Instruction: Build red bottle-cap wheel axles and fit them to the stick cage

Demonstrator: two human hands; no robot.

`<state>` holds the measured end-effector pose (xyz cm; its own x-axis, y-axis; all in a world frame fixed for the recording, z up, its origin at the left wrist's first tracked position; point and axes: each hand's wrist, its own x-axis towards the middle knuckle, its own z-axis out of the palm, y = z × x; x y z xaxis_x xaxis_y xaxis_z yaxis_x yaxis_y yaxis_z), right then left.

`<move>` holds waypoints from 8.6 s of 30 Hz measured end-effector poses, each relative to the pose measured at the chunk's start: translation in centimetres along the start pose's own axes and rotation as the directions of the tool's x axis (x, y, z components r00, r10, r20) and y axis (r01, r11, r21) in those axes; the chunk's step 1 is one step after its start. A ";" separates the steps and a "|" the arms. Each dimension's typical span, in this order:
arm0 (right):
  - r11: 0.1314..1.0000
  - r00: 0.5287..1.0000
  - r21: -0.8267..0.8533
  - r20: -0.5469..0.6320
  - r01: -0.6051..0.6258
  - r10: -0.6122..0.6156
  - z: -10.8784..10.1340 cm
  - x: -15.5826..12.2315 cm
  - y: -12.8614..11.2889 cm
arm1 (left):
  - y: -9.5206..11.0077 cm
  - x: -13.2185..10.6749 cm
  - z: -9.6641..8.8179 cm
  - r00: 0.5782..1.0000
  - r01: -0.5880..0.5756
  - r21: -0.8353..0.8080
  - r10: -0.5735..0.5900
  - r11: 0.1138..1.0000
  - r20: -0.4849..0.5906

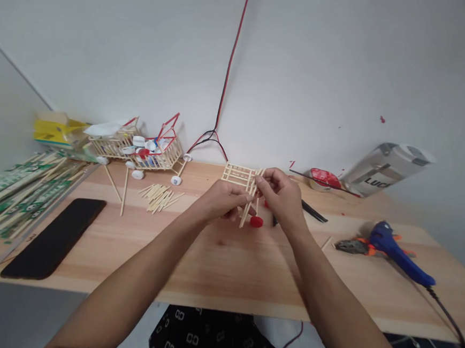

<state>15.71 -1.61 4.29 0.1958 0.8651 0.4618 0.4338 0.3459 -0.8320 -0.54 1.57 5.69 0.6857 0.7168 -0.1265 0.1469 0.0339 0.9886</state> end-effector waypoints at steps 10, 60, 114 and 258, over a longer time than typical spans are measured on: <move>0.998 0.995 0.022 0.083 -0.055 0.053 0.0 0.1 -0.4 | 0.3 0.0 0.4 0.999 0.020 -0.062 -0.023 0.998 -0.040; 0.937 0.967 -0.287 0.212 0.200 -0.141 2.0 5.8 2.3 | -2.0 0.9 -3.8 0.822 -0.320 0.783 0.568 0.533 -0.051; 0.877 0.970 -0.426 0.006 0.223 -0.244 2.4 4.5 4.3 | -2.8 1.7 -3.5 0.769 -0.351 0.902 0.627 0.251 0.124; 0.942 0.974 -0.277 -0.067 0.190 -0.217 2.9 3.7 5.0 | -3.8 1.7 -4.3 0.670 -0.458 0.867 0.717 0.197 0.191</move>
<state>16.07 4.39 0.92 0.1559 0.7432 0.6507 0.6896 0.3897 -0.6103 -2.99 5.71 2.10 0.7011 0.3718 0.6085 0.3332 -0.9252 0.1814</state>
